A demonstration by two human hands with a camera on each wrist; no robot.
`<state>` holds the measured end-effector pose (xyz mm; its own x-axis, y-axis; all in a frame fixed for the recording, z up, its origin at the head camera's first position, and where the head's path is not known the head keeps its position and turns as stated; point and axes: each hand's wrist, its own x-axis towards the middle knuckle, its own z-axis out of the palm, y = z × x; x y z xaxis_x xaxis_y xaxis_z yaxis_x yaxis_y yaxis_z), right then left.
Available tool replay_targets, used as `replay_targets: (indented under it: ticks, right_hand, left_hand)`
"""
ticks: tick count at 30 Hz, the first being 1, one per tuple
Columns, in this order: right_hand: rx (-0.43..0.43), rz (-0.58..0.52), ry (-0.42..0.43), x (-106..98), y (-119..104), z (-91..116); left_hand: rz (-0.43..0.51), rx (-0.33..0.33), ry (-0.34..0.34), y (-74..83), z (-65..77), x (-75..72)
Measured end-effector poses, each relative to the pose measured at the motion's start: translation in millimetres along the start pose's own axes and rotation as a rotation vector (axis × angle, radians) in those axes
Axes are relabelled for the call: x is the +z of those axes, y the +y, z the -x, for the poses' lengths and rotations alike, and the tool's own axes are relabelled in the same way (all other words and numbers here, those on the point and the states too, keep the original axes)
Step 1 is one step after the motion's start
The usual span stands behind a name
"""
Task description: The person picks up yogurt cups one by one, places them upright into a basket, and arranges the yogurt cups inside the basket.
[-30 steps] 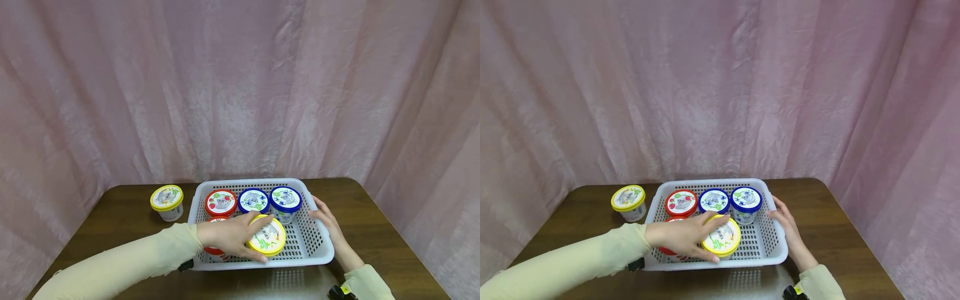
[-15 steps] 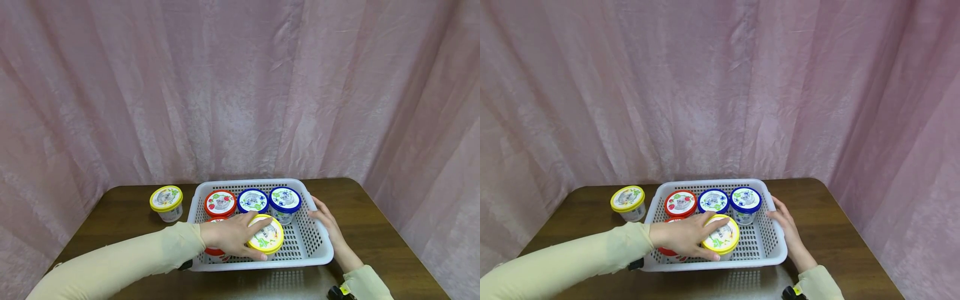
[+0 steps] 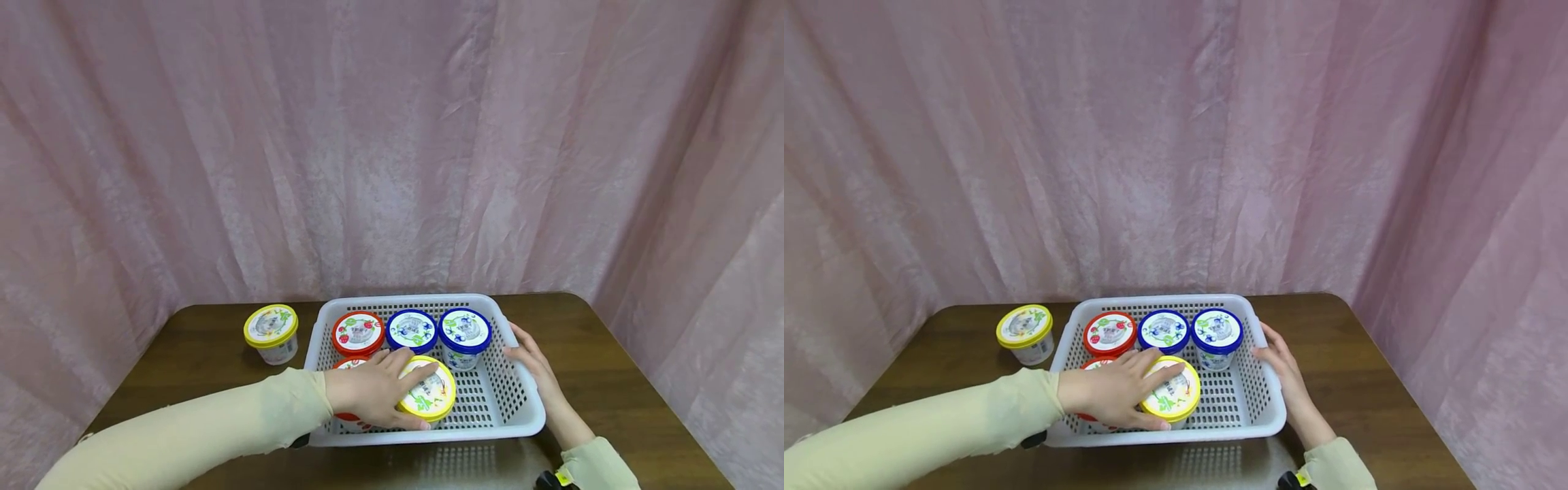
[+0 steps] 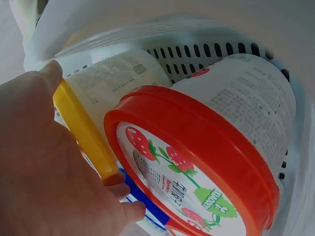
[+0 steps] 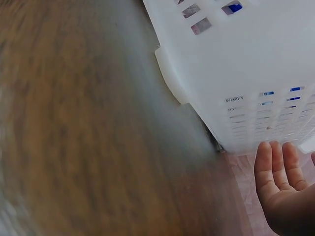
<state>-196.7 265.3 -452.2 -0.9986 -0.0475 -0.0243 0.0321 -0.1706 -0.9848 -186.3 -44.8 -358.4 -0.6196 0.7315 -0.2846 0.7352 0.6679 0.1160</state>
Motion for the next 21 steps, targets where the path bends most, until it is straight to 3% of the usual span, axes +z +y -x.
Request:
replay_targets:
  ticks: [8, 12, 21]
  right_hand:
    - [0.010, 0.000, 0.004, -1.0, -2.0, -1.0]
    - [0.008, 0.001, 0.006, -1.3, -1.8, -1.3]
    - [0.014, 0.003, 0.001, 0.7, -0.4, -1.1]
  left_hand:
    - [-0.098, -0.016, 0.004, -1.7, 2.6, 1.5]
    - [-0.119, -0.010, 0.039, -3.0, 4.2, 7.2]
    - [-0.049, -0.013, 0.061, -6.7, 9.4, 8.6]
